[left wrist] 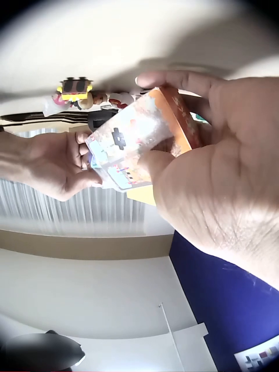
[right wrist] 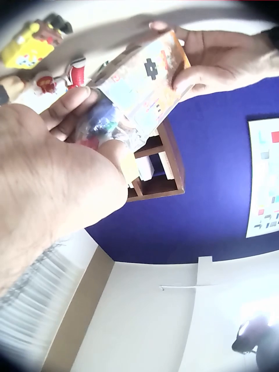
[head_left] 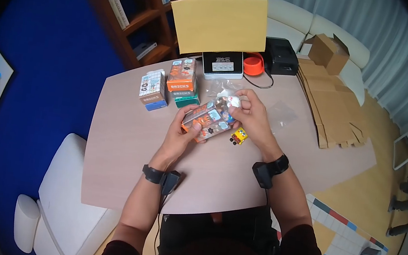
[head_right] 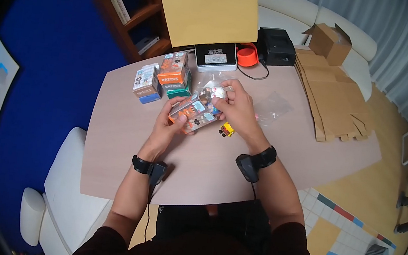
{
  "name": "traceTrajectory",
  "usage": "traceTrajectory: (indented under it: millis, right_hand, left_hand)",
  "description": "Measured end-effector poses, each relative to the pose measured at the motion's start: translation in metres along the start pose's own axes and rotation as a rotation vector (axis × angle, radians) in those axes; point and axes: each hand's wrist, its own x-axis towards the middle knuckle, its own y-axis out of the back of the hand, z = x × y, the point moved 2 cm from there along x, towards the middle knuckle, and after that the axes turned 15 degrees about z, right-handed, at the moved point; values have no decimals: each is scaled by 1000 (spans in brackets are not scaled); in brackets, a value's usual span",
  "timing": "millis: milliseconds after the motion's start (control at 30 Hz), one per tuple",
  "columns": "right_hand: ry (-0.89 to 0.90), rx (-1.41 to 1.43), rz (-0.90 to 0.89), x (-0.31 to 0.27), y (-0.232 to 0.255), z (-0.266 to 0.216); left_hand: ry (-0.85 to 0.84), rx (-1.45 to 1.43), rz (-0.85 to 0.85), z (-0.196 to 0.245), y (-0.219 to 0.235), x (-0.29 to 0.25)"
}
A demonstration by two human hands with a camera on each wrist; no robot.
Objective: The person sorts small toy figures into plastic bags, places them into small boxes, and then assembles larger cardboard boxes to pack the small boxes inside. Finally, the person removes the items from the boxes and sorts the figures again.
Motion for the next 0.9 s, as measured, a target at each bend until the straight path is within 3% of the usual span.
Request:
traceTrajectory:
  millis: [100,167,267,333,433,567,633,733,767,833,900]
  right_hand:
    - [6,17,15,2,4,0]
    - [2,-2,-3,3,5,2]
    - [121,-167,-57,2,1,3]
    - [302,-372,-24,-4,-4,1]
    - [358,-423,-42,-2,-2,1]
    - [251,-231,-75,1,1,2]
    - [114,-90,-25,-1,-3,3]
    - [66,-265,-28,-13,-16,4]
    - [66,-264,-29,-13,-17,6]
    - [306,-300,12,-15,-20,2]
    - [260,-353,-6,-18,-16,-10]
  left_hand:
    - [122,-143,101,7,2,1]
    - [102,-116,75,9,2,0]
    - [82,-91,30,6,-4,-3]
    - [84,-92,12,2,-4,-4]
    - [107,-131,23,-2,-2,-3]
    - [136,-174,29,1,-3,-3]
    - [154,-206,18,2,-4,-4]
    - [160,-196,10,0,-4,-3]
    - [154,-165,18,-4,-3,-2]
    - [148,-132,26,-5,-2,-1]
    - [165,-191,34,-4,-1,0]
